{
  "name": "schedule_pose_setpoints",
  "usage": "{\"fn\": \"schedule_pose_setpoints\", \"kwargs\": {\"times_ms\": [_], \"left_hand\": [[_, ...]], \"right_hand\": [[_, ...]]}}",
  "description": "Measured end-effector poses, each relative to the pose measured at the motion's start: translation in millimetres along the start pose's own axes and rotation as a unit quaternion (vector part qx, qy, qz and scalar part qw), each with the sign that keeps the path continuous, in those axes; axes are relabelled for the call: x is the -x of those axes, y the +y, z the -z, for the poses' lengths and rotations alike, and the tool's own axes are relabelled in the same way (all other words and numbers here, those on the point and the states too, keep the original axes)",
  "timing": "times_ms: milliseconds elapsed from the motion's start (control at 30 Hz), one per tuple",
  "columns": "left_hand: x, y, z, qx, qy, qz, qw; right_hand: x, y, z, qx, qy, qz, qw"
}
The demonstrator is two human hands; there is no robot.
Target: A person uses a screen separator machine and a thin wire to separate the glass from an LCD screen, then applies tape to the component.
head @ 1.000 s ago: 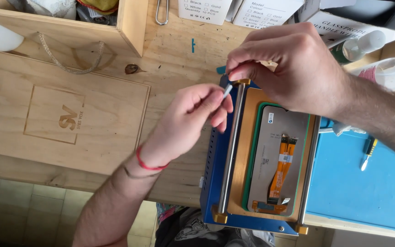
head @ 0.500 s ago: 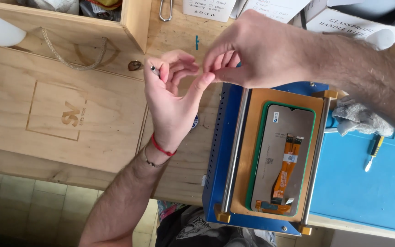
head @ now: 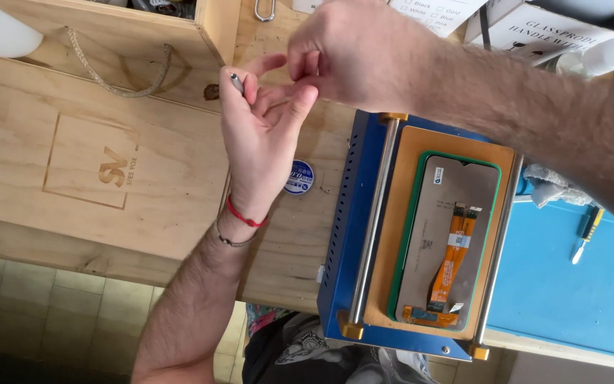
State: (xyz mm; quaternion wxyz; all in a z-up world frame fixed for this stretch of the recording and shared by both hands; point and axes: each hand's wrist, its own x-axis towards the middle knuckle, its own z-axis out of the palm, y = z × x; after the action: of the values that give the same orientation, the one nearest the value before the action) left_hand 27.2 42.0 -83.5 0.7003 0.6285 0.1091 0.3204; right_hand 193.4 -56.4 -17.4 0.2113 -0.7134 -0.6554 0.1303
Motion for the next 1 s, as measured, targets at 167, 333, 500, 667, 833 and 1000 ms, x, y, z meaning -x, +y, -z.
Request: {"fn": "schedule_pose_setpoints", "kwargs": {"times_ms": [167, 333, 500, 667, 833, 1000], "left_hand": [[-5, -19, 11, 0.159, 0.006, 0.112, 0.981], [-7, -17, 18, 0.312, 0.063, 0.223, 0.921], [-5, -20, 19, 0.282, 0.052, 0.225, 0.931], [-7, -13, 16, 0.243, 0.048, 0.199, 0.948], [-10, -18, 23, 0.288, 0.099, 0.216, 0.927], [-8, -22, 23, 0.281, 0.083, 0.212, 0.932]], "right_hand": [[-12, -9, -7, -0.105, 0.02, -0.054, 0.993], [-3, -10, -6, -0.153, 0.058, 0.0, 0.987], [8, 9, -8, 0.031, 0.067, 0.089, 0.993], [13, 19, -8, 0.186, 0.024, 0.131, 0.974], [12, 32, 3, 0.375, 0.03, 0.128, 0.918], [7, 35, 5, 0.2, -0.087, 0.005, 0.976]]}}
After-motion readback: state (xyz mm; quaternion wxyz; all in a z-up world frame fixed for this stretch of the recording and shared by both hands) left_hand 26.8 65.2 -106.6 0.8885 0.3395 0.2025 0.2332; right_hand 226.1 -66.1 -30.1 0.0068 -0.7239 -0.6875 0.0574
